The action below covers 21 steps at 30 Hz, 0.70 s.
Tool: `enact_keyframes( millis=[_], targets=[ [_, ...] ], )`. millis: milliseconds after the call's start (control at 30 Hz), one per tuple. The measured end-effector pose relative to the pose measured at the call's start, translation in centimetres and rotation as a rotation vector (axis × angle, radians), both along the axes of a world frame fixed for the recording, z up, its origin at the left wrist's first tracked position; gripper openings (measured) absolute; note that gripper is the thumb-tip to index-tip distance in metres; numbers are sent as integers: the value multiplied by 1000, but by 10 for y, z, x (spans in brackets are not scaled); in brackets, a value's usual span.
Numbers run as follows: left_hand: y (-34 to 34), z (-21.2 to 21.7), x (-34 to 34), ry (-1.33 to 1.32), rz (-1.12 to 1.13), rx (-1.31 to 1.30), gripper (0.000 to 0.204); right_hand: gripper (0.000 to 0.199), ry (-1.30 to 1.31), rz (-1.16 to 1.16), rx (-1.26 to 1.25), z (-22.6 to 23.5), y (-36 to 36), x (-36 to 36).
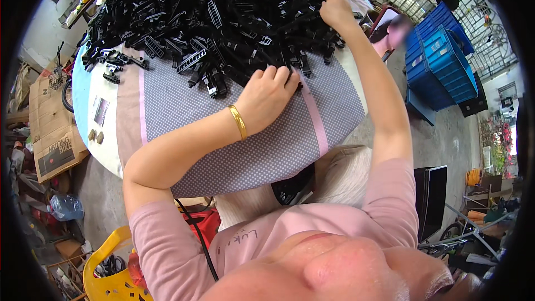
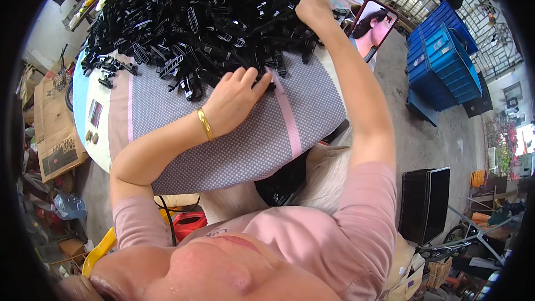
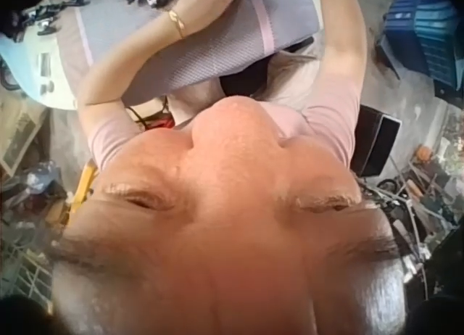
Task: The recorder is inspecting and sorting black plastic components on a workstation.
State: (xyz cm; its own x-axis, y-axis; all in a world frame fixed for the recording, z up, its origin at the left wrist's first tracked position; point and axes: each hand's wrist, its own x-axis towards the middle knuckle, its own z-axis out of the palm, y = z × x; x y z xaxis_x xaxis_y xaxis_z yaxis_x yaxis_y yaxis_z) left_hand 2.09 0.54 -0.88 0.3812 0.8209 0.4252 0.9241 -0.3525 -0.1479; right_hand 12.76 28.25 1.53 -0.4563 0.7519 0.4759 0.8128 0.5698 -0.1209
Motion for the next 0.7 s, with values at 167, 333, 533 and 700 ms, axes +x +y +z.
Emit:
enact_keyframes(
  millis=[167, 333, 533, 700],
  targets=[
    [4, -4, 6, -63, -17, 2, 33, 33, -115, -119, -122, 8, 54, -11],
    [5, -3, 8, -67, -46, 0, 35, 29, -141, -277, -164, 5, 89, -11],
    [0, -9, 8, -14, 32, -8, 39, 31, -252, -566, -516, 4, 103, -16],
    [1, -7, 13, 2, 5, 0, 40, 32, -230, -636, -682, 5, 123, -9]
  ],
)
